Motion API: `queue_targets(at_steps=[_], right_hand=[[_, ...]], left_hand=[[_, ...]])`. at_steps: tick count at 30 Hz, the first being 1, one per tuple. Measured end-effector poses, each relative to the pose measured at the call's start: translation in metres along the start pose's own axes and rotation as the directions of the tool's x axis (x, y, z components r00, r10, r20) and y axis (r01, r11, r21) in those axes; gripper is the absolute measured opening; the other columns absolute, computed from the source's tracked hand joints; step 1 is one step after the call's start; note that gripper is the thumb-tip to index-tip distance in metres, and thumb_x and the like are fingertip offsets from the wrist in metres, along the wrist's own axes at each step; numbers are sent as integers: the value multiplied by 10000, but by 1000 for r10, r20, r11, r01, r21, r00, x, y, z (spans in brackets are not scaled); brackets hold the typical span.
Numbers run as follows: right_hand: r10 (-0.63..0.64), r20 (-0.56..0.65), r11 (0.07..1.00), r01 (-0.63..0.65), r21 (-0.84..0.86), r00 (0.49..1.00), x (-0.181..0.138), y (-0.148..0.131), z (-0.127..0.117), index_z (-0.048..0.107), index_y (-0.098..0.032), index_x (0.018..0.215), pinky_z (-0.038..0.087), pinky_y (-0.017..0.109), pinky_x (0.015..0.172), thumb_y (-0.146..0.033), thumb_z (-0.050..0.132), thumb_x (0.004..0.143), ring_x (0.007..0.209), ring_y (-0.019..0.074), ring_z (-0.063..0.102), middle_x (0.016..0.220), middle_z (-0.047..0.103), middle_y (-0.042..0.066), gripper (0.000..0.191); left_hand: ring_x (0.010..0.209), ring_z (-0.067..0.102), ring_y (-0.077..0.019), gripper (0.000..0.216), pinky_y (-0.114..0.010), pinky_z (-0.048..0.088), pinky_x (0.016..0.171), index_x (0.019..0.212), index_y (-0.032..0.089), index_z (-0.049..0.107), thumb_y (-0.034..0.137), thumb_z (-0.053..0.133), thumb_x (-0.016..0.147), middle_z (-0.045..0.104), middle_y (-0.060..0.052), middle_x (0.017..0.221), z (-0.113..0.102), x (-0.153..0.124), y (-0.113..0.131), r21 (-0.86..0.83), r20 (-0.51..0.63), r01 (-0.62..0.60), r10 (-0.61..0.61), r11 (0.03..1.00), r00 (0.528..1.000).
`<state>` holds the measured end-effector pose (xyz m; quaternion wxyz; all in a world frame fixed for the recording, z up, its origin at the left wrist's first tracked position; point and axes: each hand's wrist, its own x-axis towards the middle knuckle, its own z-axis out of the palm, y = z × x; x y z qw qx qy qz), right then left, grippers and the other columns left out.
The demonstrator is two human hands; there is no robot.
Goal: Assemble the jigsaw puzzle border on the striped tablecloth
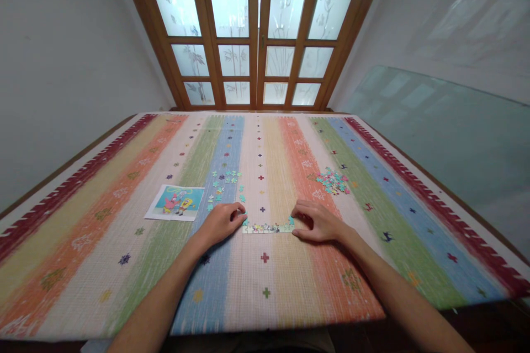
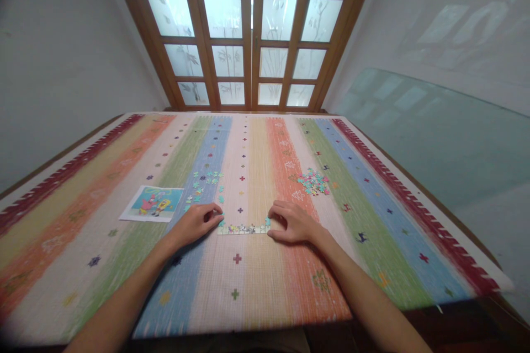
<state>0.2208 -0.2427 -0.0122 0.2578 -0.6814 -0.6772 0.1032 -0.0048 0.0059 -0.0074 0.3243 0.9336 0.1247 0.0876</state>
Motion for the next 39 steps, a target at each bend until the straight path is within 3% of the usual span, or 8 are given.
queue_targets(at_steps=[10,15,18,24,33,36,39], right_hand=[[2,11,1000,-2,1,1000,0,-1,-1,583,-188,927,429,339,717,-401,655,848,762,192,550,863,598,47,238],[-4,6,1000,4,5,1000,0,0,0,587,-187,927,429,343,720,-416,649,858,762,196,547,856,593,46,248],[-12,4,1000,12,9,1000,0,1,1,586,-191,927,433,350,729,-430,652,860,777,203,551,864,598,51,257],[-17,-4,1000,17,7,1000,0,1,1,587,-188,929,426,347,727,-425,651,863,777,201,544,855,589,47,253],[-19,-4,1000,19,-10,1000,-1,3,2,584,-192,936,425,344,727,-418,646,855,776,196,537,857,592,45,249],[-14,-11,1000,14,-18,1000,-1,2,2,586,-189,937,423,345,728,-413,643,855,773,196,538,859,592,46,246],[-7,-9,1000,6,-16,1000,-1,0,2,588,-182,934,420,342,724,-408,643,857,772,196,542,859,591,47,246]], left_hand=[[651,588,-180,186,-320,458,710,912,204,696,302,542,947,665,-20,713,3,0,0,32,-29,-16,17,999,999],[989,599,-254,222,-414,462,962,1020,201,693,317,505,994,687,-95,1014,8,4,-5,190,-210,-99,139,977,968],[1123,542,-303,291,-477,430,1022,1191,193,676,356,537,994,658,-132,1189,12,10,-9,284,-248,-84,158,955,956],[1229,487,-345,333,-519,423,1007,1264,230,672,383,520,1011,613,-137,1338,19,19,-11,387,-233,6,92,922,968],[1260,506,-363,348,-551,449,1007,1245,217,686,382,468,1030,661,-136,1324,21,15,-13,457,-262,-19,155,889,953],[1310,494,-358,345,-569,441,1060,1249,209,676,369,461,1031,630,-139,1375,21,15,-13,446,-268,-58,195,893,943],[1391,454,-335,350,-560,416,1135,1257,183,659,342,433,1042,599,-150,1421,23,13,-8,392,-222,-181,284,902,933]])
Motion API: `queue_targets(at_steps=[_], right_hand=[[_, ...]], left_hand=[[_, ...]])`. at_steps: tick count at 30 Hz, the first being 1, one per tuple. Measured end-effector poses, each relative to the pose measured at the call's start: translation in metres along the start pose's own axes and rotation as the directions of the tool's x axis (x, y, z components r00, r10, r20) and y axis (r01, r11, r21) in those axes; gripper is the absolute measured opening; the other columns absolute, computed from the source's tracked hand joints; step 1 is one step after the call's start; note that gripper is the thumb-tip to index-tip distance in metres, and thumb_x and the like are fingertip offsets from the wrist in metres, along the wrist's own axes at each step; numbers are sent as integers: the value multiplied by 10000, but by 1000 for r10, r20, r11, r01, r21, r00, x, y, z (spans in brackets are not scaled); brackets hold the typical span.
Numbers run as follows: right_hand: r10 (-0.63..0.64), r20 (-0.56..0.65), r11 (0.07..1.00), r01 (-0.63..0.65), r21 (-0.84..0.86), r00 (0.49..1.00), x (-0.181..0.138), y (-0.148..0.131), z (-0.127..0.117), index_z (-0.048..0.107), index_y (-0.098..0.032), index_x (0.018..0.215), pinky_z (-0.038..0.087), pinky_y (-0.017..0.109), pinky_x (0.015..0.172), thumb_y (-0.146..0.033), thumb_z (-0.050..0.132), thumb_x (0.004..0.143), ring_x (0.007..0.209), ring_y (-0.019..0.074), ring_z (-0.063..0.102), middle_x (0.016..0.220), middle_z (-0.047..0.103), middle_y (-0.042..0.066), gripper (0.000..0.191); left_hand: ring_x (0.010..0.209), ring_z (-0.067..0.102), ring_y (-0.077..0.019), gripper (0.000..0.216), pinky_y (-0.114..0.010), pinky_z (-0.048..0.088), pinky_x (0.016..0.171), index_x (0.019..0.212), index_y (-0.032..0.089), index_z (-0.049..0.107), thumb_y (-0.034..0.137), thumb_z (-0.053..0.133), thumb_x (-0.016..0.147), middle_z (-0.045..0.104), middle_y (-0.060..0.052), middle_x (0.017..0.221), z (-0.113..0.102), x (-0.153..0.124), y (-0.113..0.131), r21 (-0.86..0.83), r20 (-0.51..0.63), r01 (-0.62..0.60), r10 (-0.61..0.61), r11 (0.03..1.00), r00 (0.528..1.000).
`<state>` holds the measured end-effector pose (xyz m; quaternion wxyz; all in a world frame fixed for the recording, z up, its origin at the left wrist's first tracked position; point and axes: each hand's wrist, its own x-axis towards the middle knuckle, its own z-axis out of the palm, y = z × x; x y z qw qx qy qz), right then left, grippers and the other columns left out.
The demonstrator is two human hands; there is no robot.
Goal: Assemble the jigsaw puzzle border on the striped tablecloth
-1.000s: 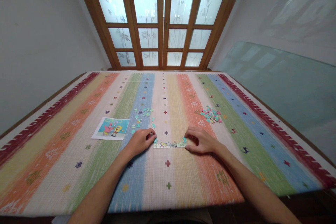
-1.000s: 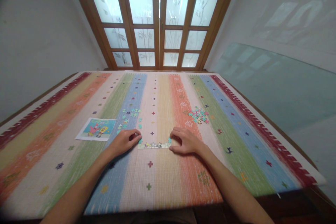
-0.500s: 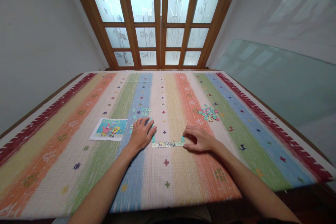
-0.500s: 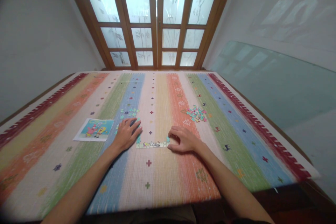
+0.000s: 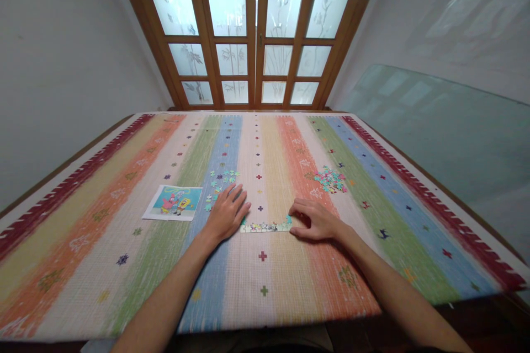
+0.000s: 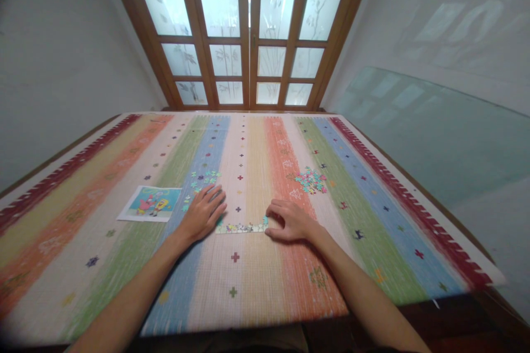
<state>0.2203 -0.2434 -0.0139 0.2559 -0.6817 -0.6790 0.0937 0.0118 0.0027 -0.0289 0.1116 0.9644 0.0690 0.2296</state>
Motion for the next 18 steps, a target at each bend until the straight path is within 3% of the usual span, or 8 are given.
queue_targets(at_steps=[5,8,12,18], right_hand=[[3,1,1000,-3,10,1000,1,-3,-2,587,-184,921,405,323,694,-397,646,860,734,180,525,834,585,37,230],[-3,0,1000,3,7,1000,2,-2,-2,587,-182,919,406,324,697,-392,645,861,735,180,527,831,581,37,226],[-4,6,1000,4,0,1000,1,-1,-1,586,-182,925,411,325,705,-388,642,864,745,182,535,838,581,38,222],[4,5,1000,-4,5,1000,1,-3,-2,592,-178,926,416,327,708,-379,639,857,746,183,536,845,589,43,218]], left_hand=[[1417,457,-302,331,-517,438,1146,1215,163,660,316,415,1053,575,-155,1454,-1,-1,14,-133,9,-148,150,980,989],[1313,539,-293,293,-500,467,1098,1174,168,670,300,444,1042,640,-148,1350,-4,-1,17,-127,1,-167,168,978,986],[1051,603,-284,235,-476,510,948,1037,176,692,234,469,991,679,-125,1098,-15,-1,8,-15,-46,-43,42,999,998],[951,575,-312,152,-459,492,851,874,174,673,151,562,772,618,-118,953,-40,-5,-20,155,-20,134,-133,979,991]])
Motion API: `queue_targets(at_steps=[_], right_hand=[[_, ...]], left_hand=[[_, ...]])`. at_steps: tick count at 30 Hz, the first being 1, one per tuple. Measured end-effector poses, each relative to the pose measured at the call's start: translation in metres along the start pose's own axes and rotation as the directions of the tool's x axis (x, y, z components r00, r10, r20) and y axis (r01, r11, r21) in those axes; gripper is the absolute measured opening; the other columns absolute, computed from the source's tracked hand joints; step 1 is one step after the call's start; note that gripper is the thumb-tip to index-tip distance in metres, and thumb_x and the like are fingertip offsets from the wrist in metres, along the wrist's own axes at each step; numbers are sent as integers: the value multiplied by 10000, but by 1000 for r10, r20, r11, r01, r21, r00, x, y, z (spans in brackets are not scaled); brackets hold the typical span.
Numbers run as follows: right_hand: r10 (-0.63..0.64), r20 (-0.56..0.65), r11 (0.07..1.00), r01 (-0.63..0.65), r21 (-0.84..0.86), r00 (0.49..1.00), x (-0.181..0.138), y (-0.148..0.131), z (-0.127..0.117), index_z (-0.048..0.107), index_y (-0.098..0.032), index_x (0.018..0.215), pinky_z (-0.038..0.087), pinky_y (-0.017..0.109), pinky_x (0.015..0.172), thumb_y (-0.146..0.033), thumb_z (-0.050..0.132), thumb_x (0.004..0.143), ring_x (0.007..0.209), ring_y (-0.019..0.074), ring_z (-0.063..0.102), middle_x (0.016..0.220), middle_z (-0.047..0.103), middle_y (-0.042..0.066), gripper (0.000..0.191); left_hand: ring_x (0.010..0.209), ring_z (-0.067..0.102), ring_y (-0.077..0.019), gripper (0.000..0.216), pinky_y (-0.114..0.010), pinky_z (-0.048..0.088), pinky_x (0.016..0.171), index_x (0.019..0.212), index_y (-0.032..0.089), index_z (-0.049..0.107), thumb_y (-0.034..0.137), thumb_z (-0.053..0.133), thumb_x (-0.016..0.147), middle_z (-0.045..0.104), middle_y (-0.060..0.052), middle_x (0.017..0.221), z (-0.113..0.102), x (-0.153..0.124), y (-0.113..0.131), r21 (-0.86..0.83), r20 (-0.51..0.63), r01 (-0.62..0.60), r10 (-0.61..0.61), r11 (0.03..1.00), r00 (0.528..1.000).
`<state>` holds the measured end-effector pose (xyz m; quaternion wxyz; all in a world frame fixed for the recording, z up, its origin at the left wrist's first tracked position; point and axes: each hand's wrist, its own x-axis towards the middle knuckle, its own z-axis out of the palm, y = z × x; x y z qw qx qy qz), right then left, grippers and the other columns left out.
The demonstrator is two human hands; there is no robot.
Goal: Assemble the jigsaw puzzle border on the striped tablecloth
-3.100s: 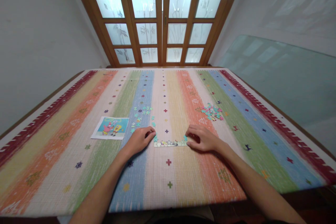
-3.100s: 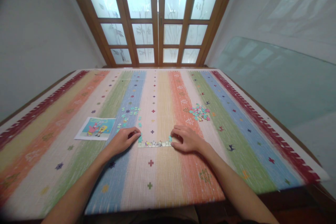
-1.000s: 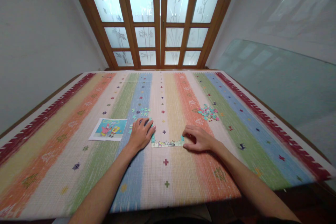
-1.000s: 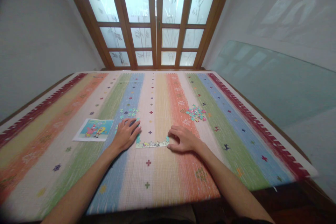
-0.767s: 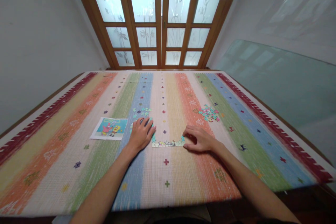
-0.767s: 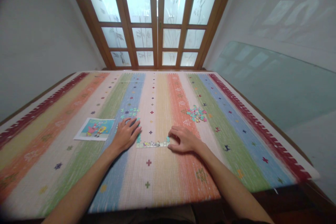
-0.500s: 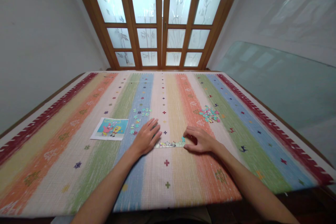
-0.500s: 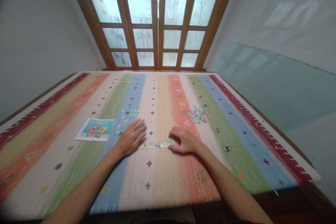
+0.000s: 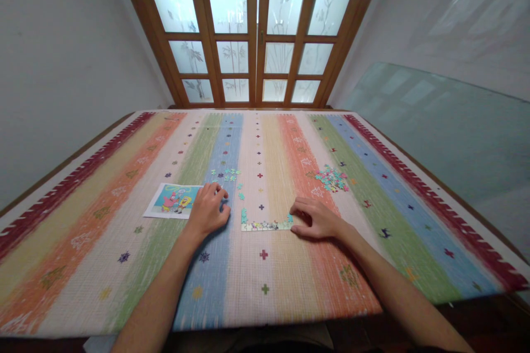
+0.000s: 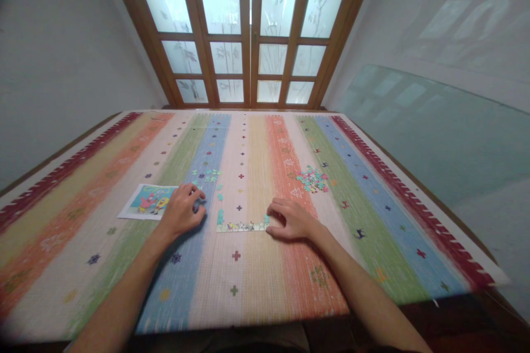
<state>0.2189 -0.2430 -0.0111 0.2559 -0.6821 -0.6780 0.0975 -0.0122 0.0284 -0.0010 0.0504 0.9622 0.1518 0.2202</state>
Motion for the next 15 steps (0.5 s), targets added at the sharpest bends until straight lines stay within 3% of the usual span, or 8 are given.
queue_targets(at_steps=[6,11,15], right_hand=[[5,5,1000,-5,-1,1000,0,-2,-2,593,-185,925,415,326,705,-367,638,848,739,182,530,845,599,44,202],[5,9,1000,-5,-2,1000,0,-2,-2,594,-185,934,417,334,714,-382,633,853,748,186,536,858,603,48,217],[2,13,1000,-2,-9,1000,0,0,-1,594,-186,940,418,336,722,-388,636,856,754,187,537,862,606,49,222]], left_hand=[[988,571,-335,218,-472,471,876,966,177,698,238,574,797,621,-124,977,-9,0,-24,104,0,66,-66,992,998],[1009,567,-339,235,-465,474,874,929,179,717,354,575,860,619,-131,982,-6,-1,-28,159,26,145,-151,977,988],[1011,564,-329,241,-462,480,886,916,193,726,380,579,876,626,-126,996,-3,-3,-30,153,63,138,-149,979,987]])
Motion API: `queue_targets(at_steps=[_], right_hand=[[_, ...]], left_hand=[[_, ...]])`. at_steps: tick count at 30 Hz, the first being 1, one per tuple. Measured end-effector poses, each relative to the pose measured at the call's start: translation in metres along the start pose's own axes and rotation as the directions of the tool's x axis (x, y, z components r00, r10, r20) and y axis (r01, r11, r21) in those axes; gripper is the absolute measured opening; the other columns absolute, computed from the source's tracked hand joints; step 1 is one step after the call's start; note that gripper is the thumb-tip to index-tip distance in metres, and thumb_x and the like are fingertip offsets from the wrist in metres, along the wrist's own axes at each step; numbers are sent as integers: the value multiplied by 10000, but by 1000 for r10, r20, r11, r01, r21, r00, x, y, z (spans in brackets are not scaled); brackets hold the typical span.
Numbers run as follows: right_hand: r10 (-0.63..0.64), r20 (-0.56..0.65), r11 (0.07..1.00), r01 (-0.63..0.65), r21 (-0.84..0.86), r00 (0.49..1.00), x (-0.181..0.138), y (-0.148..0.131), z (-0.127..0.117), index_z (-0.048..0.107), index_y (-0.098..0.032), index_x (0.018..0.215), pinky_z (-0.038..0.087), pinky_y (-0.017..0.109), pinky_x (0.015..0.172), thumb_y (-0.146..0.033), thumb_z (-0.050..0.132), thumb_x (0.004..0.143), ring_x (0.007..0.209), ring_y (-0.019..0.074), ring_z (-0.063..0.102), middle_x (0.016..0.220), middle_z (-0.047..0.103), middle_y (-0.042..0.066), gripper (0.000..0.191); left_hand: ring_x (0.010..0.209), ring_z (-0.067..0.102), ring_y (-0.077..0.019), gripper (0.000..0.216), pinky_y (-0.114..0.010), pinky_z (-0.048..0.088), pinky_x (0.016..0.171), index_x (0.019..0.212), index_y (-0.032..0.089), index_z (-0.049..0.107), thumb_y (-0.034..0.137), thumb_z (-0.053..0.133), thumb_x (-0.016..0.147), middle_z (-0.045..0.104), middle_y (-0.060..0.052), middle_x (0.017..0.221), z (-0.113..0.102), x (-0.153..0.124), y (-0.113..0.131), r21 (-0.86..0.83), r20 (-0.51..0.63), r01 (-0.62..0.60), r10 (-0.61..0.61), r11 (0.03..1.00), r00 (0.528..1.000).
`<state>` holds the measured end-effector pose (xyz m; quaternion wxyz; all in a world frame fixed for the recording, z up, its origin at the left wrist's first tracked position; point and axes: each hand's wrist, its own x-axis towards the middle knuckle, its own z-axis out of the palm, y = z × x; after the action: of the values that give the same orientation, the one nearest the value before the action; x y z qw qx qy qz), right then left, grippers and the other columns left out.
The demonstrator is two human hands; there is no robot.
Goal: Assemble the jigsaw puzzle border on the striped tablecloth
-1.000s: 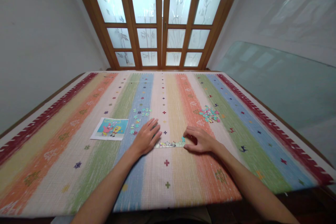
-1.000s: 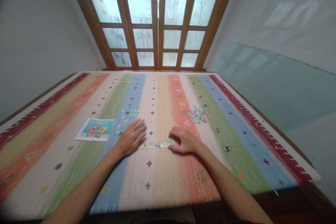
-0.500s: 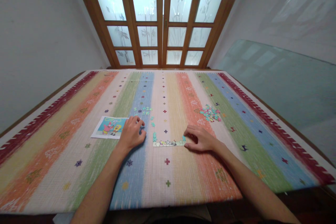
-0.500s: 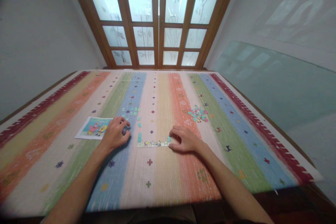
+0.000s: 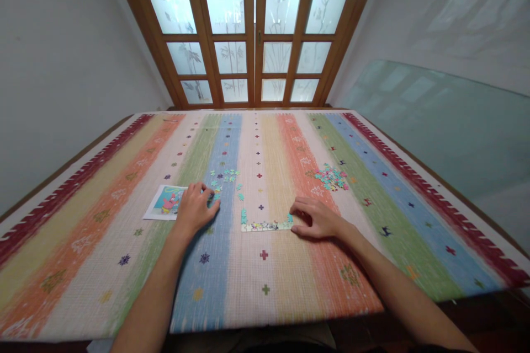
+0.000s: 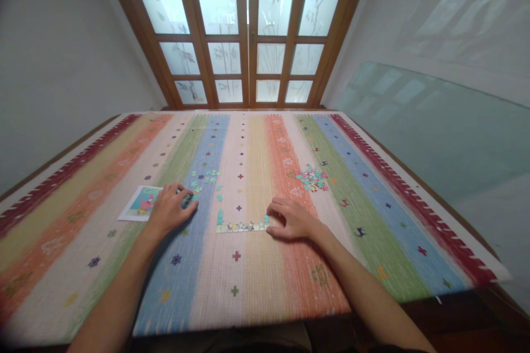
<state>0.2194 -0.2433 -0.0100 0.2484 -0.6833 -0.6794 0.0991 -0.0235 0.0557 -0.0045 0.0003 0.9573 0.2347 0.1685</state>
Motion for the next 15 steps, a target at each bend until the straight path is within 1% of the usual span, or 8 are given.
queue_targets(at_steps=[3,6,9,12,15], right_hand=[[-4,-1,1000,4,-9,1000,0,1,1,594,-184,943,419,336,724,-384,638,855,759,190,538,860,601,48,223],[-1,1,1000,1,-10,1000,-1,2,2,596,-185,945,420,338,725,-381,642,850,756,190,536,862,599,47,223],[2,-3,1000,-2,0,1000,-1,3,3,601,-188,950,424,344,733,-385,644,852,770,196,542,870,601,49,224],[1,-2,1000,-1,4,1000,-1,3,3,603,-185,949,422,346,731,-391,642,861,768,196,543,872,601,52,228],[0,4,1000,0,4,1000,-1,2,1,606,-180,971,422,343,721,-399,643,866,758,194,542,862,599,50,246]], left_hand=[[991,568,-322,209,-465,489,885,924,205,724,339,570,881,632,-119,989,4,0,-1,-38,2,-36,36,999,999],[986,566,-326,179,-475,493,901,892,203,707,312,565,883,632,-118,966,9,0,-2,-86,-20,-49,48,995,999],[985,562,-328,147,-482,492,920,857,203,681,298,570,877,640,-116,950,10,0,-2,-151,-20,-32,29,988,999],[981,565,-328,120,-492,492,928,822,203,652,303,598,862,657,-116,939,10,1,-1,-239,6,10,-8,971,1000],[962,585,-307,80,-480,494,933,798,214,633,277,619,845,673,-91,911,11,1,3,-335,45,42,-29,941,999]])
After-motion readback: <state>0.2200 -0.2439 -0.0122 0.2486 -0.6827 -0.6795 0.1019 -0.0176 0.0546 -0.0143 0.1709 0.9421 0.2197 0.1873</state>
